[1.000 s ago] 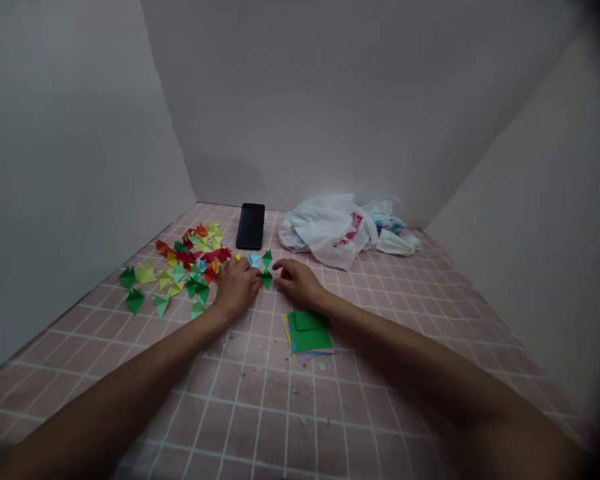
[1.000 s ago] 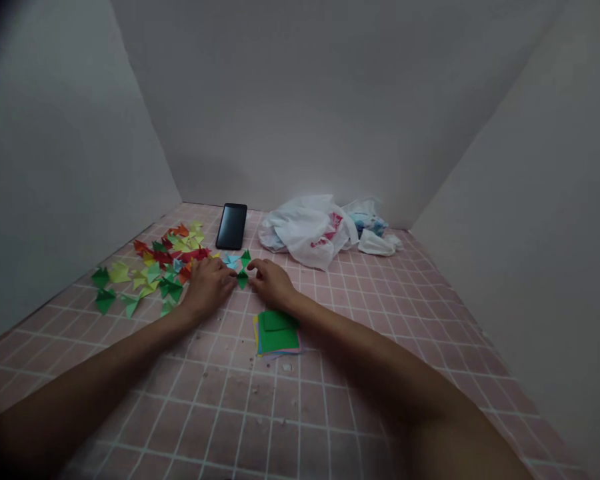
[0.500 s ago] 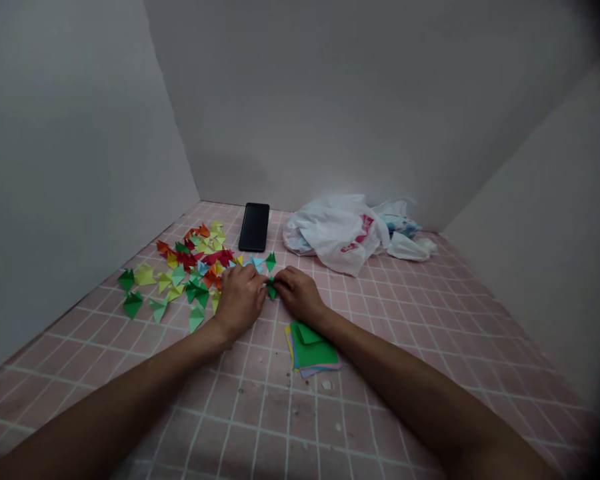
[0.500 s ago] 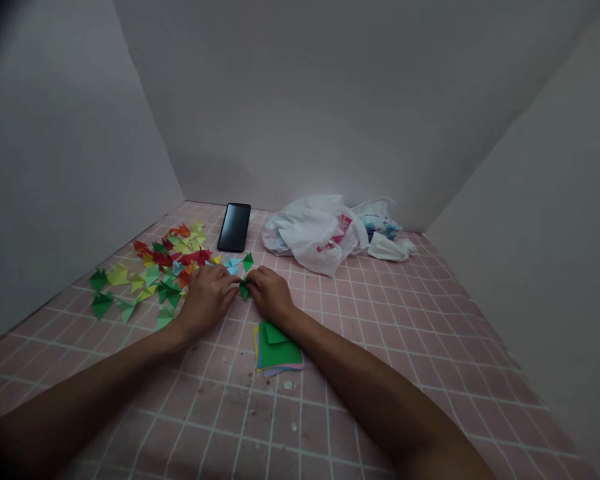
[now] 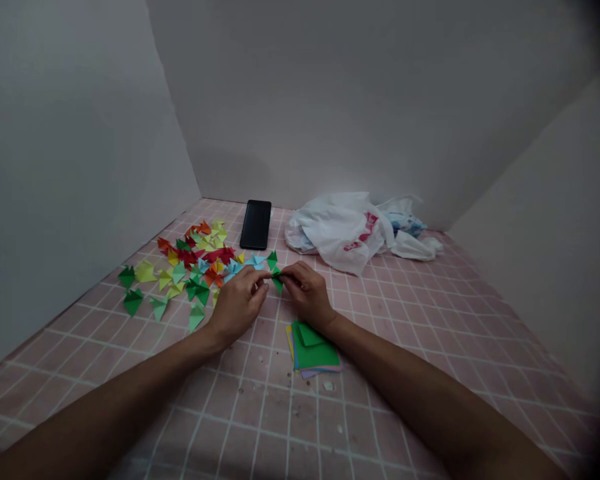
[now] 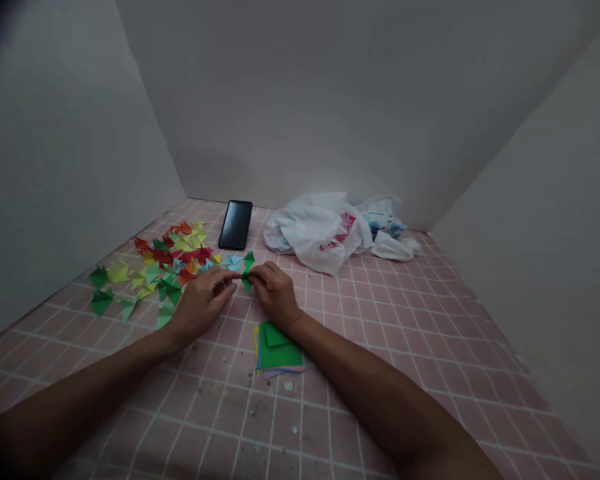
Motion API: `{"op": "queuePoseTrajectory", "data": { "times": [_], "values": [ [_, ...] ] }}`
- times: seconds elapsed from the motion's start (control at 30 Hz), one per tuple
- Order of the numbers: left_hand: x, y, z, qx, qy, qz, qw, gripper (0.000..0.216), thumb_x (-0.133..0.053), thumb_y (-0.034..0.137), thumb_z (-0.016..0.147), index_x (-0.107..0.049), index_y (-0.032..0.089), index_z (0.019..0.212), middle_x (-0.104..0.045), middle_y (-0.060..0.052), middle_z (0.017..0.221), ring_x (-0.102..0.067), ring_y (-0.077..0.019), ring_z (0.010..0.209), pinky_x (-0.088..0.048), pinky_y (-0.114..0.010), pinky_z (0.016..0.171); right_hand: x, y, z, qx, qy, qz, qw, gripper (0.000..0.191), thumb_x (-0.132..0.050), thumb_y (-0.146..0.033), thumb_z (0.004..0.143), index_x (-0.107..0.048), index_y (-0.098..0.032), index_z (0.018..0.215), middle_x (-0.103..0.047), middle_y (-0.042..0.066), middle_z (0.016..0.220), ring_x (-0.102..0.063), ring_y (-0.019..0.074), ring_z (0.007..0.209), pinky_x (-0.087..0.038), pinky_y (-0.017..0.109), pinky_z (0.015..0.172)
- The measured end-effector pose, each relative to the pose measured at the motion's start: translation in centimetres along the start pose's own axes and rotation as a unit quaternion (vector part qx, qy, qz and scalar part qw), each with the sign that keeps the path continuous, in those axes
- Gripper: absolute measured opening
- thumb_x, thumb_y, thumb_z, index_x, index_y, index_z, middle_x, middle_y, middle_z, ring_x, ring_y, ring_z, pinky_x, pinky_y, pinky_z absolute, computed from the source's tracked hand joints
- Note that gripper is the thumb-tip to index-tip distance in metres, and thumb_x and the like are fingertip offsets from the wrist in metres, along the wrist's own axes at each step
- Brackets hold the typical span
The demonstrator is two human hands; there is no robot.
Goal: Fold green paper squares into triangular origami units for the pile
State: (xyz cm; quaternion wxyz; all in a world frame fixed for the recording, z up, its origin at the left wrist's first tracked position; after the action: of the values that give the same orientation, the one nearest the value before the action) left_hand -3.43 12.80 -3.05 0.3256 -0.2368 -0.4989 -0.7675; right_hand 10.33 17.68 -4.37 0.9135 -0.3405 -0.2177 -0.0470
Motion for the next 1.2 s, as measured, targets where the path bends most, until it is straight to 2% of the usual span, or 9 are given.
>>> {"op": "queuePoseTrajectory", "data": {
  "times": [0.23, 0.4, 0.5, 0.6, 0.67, 0.73, 0.83, 1.0, 1.2],
  "values": [
    [0.1, -0.1, 0.0, 0.019, 0.002, -0.064, 0.998, 0.022, -0.053, 0.022, 0.092, -0.072, 0.018, 0.104, -0.069, -0.008, 0.101, -0.065, -0.0216, 0.093, -0.05, -0.036, 0.086, 0.2, -0.6, 0.0, 0.023, 0.008, 0.005, 1.0, 0.011, -0.059, -0.013, 0.094, -0.065, -0.02, 0.088, -0.062, 0.003, 0.079, -0.06, 0.0182, 0.076, -0.047, 0.029, 0.07],
    [0.0, -0.5, 0.0, 0.063, -0.009, -0.129, 0.99, 0.024, -0.053, 0.024, 0.088, -0.072, 0.016, 0.1, -0.069, -0.009, 0.101, -0.064, -0.0232, 0.098, -0.048, -0.037, 0.09, 0.1, -1.3, -0.1, 0.047, -0.006, -0.002, 0.999, 0.013, -0.058, -0.013, 0.095, -0.065, -0.02, 0.087, -0.061, 0.003, 0.08, -0.06, 0.0175, 0.076, -0.048, 0.029, 0.069],
    [-0.5, -1.3, -0.2, 0.129, -0.022, -0.193, 0.972, 0.025, -0.054, 0.026, 0.084, -0.072, 0.016, 0.099, -0.068, -0.006, 0.091, -0.062, -0.0204, 0.085, -0.048, -0.033, 0.079, 0.0, -1.7, -0.2, 0.064, -0.016, -0.007, 0.998, 0.015, -0.056, -0.013, 0.096, -0.065, -0.02, 0.086, -0.062, 0.004, 0.081, -0.06, 0.0173, 0.076, -0.049, 0.029, 0.069],
    [-1.4, -2.4, -0.6, 0.215, -0.041, -0.281, 0.934, 0.028, -0.056, 0.03, 0.08, -0.069, 0.016, 0.1, -0.059, 0.001, 0.071, -0.052, -0.0151, 0.063, -0.041, -0.027, 0.06, -0.3, -1.9, -0.4, 0.082, -0.026, -0.016, 0.996, 0.018, -0.052, -0.013, 0.098, -0.066, -0.02, 0.089, -0.062, 0.005, 0.081, -0.06, 0.0171, 0.076, -0.049, 0.028, 0.069],
    [-1.8, -2.6, -0.8, 0.239, -0.042, -0.326, 0.914, 0.029, -0.057, 0.034, 0.078, -0.068, 0.015, 0.097, -0.055, 0.003, 0.069, -0.046, -0.0127, 0.057, -0.036, -0.025, 0.055, -0.5, -1.9, -0.5, 0.089, -0.032, -0.027, 0.995, 0.018, -0.051, -0.013, 0.098, -0.066, -0.02, 0.091, -0.062, 0.005, 0.082, -0.06, 0.0169, 0.076, -0.049, 0.028, 0.068],
    [-1.9, -2.6, -0.7, 0.24, -0.038, -0.342, 0.908, 0.028, -0.059, 0.039, 0.077, -0.066, 0.016, 0.089, -0.052, 0.004, 0.067, -0.044, -0.0118, 0.056, -0.034, -0.025, 0.054, -0.7, -1.9, -0.5, 0.095, -0.037, -0.037, 0.994, 0.018, -0.051, -0.012, 0.098, -0.067, -0.02, 0.092, -0.061, 0.005, 0.083, -0.06, 0.0169, 0.076, -0.048, 0.028, 0.068],
    [-1.7, -2.4, -0.5, 0.226, -0.038, -0.322, 0.919, 0.028, -0.059, 0.045, 0.079, -0.063, 0.017, 0.081, -0.049, 0.004, 0.062, -0.043, -0.0123, 0.057, -0.034, -0.025, 0.055, -1.0, -1.9, -0.5, 0.097, -0.046, -0.046, 0.993, 0.018, -0.051, -0.012, 0.097, -0.065, -0.02, 0.09, -0.06, 0.005, 0.084, -0.059, 0.0173, 0.076, -0.047, 0.028, 0.068],
    [-1.0, -2.6, 0.0, 0.181, -0.033, -0.233, 0.955, 0.027, -0.061, 0.043, 0.077, -0.066, 0.017, 0.075, -0.064, -0.002, 0.075, -0.057, -0.0175, 0.073, -0.043, -0.03, 0.072, -1.6, -1.9, -0.5, 0.097, -0.07, -0.058, 0.991, 0.016, -0.052, -0.014, 0.097, -0.063, -0.018, 0.087, -0.061, 0.007, 0.087, -0.059, 0.0189, 0.08, -0.048, 0.029, 0.073],
    [-1.0, -3.8, 0.6, 0.185, -0.066, -0.137, 0.971, 0.024, -0.056, 0.036, 0.076, -0.065, 0.017, 0.066, -0.063, -0.001, 0.068, -0.057, -0.0178, 0.07, -0.041, -0.028, 0.067, -3.6, -1.1, -0.3, 0.077, -0.166, -0.125, 0.975, 0.015, -0.053, -0.011, 0.094, -0.064, -0.018, 0.086, -0.065, 0.009, 0.091, -0.06, 0.0215, 0.087, -0.047, 0.032, 0.079]
  ]
}}
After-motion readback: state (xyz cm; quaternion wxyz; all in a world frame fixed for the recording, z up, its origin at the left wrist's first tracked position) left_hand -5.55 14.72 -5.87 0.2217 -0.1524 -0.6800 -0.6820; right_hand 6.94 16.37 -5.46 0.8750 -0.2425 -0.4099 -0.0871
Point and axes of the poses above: each hand's wrist, its own z-axis towards the middle knuckle, its own x-axis out of the back of the hand, y = z × x, the point moved 8 cm from there along z, towards the middle knuckle
